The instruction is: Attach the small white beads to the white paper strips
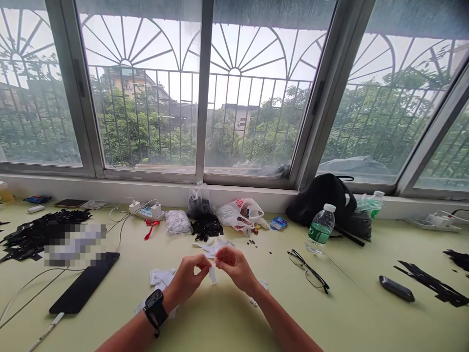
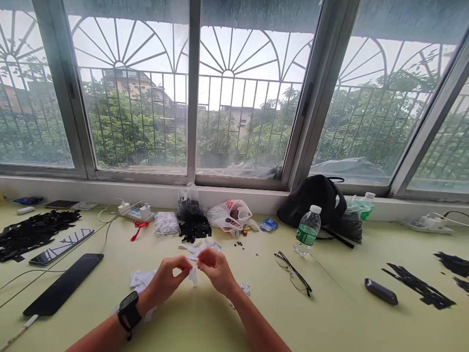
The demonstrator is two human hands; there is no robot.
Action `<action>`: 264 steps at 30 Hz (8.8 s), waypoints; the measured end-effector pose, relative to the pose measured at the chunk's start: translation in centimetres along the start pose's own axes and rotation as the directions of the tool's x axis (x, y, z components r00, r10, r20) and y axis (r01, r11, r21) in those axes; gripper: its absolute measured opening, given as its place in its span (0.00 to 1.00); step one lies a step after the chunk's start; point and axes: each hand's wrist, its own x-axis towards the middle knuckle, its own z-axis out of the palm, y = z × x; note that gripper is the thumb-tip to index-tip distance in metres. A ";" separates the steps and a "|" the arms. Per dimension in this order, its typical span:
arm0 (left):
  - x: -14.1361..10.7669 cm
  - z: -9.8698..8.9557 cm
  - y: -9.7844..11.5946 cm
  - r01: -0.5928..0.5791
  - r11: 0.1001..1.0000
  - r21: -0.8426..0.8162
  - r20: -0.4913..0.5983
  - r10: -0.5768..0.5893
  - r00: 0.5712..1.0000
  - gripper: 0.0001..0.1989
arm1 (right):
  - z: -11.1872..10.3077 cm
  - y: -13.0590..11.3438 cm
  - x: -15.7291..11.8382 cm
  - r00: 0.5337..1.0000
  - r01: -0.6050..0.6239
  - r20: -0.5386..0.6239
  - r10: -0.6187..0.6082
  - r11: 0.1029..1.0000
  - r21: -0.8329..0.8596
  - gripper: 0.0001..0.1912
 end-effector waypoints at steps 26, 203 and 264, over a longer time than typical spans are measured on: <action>-0.2 0.0 0.0 -0.024 0.998 0.053 0.007 0.023 1.000 0.06 | 0.2 -1.2 -0.4 0.989 -0.062 0.144 0.038 0.983 0.172 0.13; 1.6 -2.6 -0.9 0.339 0.856 -0.391 -0.187 -0.435 0.881 0.24 | 5.2 -2.2 -2.4 0.974 0.208 0.148 -0.173 0.942 -0.265 0.06; 1.1 -1.5 -1.7 0.378 0.700 -0.606 0.082 -0.417 0.905 0.18 | -12.4 -3.0 -2.0 0.798 -0.259 0.299 0.524 0.745 -0.615 0.12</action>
